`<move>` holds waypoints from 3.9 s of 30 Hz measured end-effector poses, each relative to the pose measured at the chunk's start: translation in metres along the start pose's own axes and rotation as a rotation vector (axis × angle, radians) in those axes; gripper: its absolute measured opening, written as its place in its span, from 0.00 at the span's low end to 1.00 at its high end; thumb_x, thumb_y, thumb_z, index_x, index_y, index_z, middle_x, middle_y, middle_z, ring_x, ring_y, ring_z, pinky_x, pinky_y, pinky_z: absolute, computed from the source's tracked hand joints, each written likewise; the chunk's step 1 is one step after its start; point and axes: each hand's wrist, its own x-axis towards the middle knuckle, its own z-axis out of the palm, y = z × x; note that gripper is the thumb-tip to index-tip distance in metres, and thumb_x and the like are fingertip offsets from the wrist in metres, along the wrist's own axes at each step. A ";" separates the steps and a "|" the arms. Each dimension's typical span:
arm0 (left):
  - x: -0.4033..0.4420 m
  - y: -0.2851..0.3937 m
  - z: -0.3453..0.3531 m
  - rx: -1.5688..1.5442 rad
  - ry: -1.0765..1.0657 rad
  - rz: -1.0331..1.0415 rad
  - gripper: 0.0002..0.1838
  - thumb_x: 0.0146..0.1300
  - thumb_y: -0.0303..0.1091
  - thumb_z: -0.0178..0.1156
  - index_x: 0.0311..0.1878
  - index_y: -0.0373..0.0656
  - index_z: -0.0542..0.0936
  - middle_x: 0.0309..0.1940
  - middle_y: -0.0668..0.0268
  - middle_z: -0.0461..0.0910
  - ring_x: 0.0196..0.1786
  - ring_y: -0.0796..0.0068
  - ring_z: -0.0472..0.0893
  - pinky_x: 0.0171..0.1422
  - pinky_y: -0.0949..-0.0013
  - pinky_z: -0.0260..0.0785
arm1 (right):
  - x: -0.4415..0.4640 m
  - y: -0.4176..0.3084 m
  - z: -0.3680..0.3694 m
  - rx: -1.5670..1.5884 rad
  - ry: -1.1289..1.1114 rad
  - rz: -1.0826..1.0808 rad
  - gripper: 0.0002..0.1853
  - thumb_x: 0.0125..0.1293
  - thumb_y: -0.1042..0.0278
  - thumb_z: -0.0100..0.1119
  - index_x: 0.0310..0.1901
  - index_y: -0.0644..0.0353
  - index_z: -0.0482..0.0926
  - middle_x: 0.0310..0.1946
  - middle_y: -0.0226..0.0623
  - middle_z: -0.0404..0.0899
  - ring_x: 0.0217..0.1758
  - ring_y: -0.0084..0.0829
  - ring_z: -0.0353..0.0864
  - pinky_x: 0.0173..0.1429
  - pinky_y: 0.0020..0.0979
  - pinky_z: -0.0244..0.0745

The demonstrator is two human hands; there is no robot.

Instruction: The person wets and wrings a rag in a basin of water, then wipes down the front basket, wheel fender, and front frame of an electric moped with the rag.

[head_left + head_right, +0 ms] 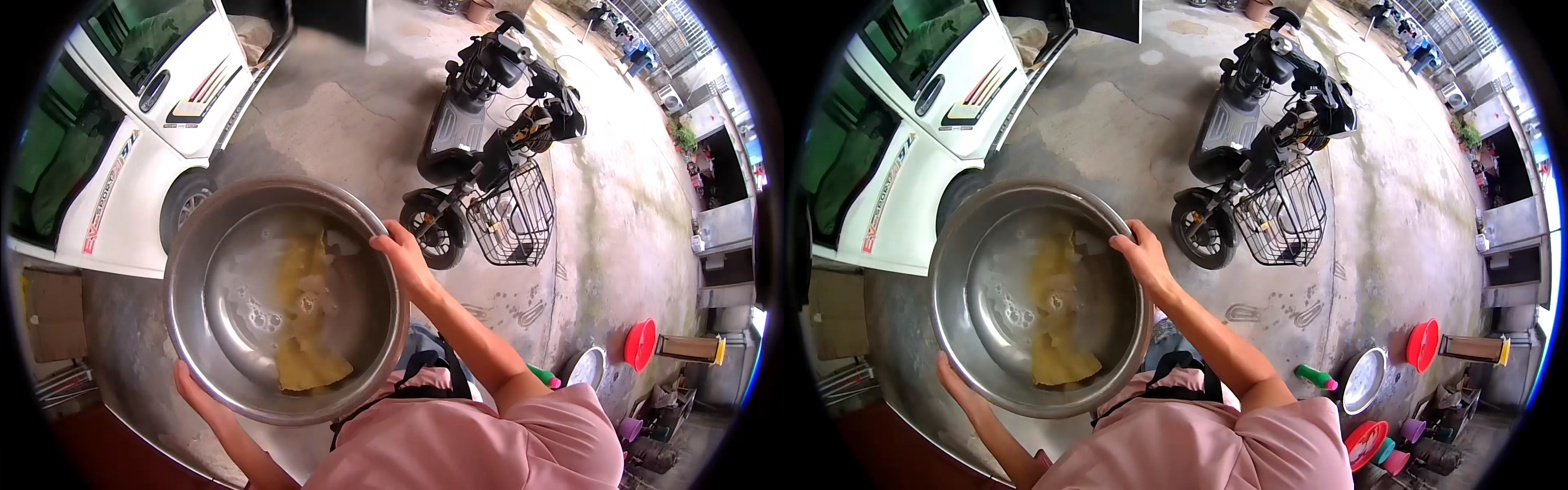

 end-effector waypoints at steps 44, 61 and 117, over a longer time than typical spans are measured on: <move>0.238 -0.710 0.171 0.574 -0.696 -0.772 0.45 0.62 0.55 0.50 0.72 0.50 0.37 0.72 0.58 0.33 0.73 0.53 0.39 0.71 0.43 0.34 | 0.295 0.663 0.101 -1.212 -0.259 -0.223 0.35 0.51 0.71 0.57 0.63 0.39 0.63 0.65 0.43 0.56 0.69 0.50 0.51 0.63 0.56 0.59; 0.191 -0.768 0.161 -0.344 -0.424 -1.176 0.19 0.66 0.51 0.49 0.41 0.43 0.71 0.35 0.66 0.74 0.43 0.71 0.75 0.50 0.61 0.69 | 0.244 0.699 0.120 -0.999 -0.286 -0.069 0.07 0.57 0.59 0.56 0.35 0.48 0.73 0.28 0.33 0.76 0.19 0.33 0.78 0.20 0.34 0.73; 0.108 -0.460 0.199 -0.296 -0.442 -1.002 0.14 0.65 0.30 0.50 0.54 0.48 0.70 0.51 0.70 0.73 0.60 0.70 0.69 0.66 0.58 0.59 | 0.080 0.298 -0.018 -0.297 -0.213 -0.020 0.09 0.58 0.73 0.57 0.42 0.60 0.78 0.40 0.37 0.79 0.46 0.38 0.76 0.52 0.34 0.70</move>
